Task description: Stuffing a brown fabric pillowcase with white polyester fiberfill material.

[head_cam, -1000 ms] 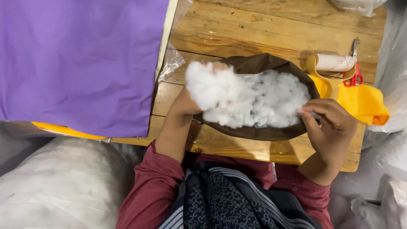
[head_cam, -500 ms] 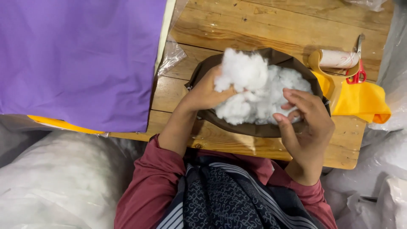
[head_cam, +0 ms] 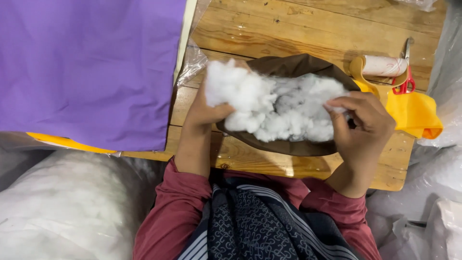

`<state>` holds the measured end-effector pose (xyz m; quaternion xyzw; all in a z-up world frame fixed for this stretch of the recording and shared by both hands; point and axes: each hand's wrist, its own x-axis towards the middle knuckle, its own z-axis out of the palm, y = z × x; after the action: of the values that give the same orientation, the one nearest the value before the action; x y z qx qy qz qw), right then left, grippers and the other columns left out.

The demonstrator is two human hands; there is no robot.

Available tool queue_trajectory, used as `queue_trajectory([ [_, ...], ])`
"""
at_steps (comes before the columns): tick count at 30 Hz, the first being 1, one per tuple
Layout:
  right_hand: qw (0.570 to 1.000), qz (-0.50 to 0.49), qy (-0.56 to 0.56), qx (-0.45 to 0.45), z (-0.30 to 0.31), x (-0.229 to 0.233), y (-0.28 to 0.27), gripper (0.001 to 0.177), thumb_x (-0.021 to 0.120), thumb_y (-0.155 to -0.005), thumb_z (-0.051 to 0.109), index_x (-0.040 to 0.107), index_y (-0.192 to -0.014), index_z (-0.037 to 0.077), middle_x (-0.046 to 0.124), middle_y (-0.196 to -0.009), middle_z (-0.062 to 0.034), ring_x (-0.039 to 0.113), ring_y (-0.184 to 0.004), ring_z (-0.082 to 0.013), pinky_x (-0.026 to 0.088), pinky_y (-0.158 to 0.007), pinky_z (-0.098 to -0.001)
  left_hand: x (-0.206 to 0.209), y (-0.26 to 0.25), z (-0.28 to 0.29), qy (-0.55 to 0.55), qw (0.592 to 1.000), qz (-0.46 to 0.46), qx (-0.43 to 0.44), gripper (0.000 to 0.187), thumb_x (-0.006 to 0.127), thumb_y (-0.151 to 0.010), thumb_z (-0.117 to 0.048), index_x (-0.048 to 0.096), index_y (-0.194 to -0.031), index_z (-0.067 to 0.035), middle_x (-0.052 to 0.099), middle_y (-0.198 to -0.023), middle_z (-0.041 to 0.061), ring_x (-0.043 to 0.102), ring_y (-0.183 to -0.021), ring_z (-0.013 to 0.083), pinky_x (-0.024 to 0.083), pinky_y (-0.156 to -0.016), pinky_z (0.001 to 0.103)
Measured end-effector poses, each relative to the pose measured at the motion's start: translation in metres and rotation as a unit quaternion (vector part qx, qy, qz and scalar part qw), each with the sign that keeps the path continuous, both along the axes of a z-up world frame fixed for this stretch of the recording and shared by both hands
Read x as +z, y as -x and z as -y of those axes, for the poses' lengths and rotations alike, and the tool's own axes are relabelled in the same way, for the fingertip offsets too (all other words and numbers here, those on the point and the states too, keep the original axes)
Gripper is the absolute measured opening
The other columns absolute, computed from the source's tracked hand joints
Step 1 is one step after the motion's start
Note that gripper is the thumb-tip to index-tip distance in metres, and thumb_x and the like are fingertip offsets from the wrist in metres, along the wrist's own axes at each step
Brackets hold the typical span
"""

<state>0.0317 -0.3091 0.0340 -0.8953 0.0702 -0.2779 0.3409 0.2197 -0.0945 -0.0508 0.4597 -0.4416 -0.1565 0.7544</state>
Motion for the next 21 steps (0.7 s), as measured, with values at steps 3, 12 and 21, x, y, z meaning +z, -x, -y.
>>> queue_trajectory([
  [3, 0.995, -0.065, 0.050, 0.061, -0.024, -0.014, -0.023, 0.006, 0.079, -0.099, 0.001, 0.079, -0.101, 0.007, 0.072, -0.094, -0.0123, 0.070, -0.089, -0.0367, 0.055, -0.079, -0.0413, 0.012, 0.001, -0.003, -0.023, 1.000, 0.005, -0.001, 0.054, 0.079, -0.077, -0.023, 0.057, -0.121, 0.000, 0.063, -0.117, 0.019, 0.060, -0.112, 0.0278, 0.049, -0.103, 0.048],
  [12, 0.998, -0.012, 0.043, 0.045, -0.037, 0.025, 0.001, 0.009, 0.069, -0.104, -0.010, 0.070, -0.112, -0.008, 0.063, -0.130, -0.0296, 0.070, -0.110, -0.0389, 0.056, -0.103, -0.0451, 0.054, 0.013, -0.007, -0.091, 0.995, 0.024, -0.019, 0.061, 0.065, -0.088, -0.009, 0.045, -0.144, -0.013, 0.054, -0.147, 0.008, 0.053, -0.142, 0.0254, 0.045, -0.128, 0.044],
  [21, 0.990, 0.047, -0.040, 0.125, -0.047, 0.017, 0.016, 0.010, 0.084, -0.086, 0.009, 0.081, -0.092, 0.002, 0.074, -0.095, -0.0147, 0.071, -0.074, -0.0267, 0.058, -0.064, -0.0345, 0.064, 0.064, -0.007, -0.125, 0.988, 0.088, -0.028, 0.048, 0.081, -0.087, -0.031, 0.062, -0.127, -0.012, 0.066, -0.110, 0.009, 0.066, -0.099, 0.0256, 0.053, -0.095, 0.043],
])
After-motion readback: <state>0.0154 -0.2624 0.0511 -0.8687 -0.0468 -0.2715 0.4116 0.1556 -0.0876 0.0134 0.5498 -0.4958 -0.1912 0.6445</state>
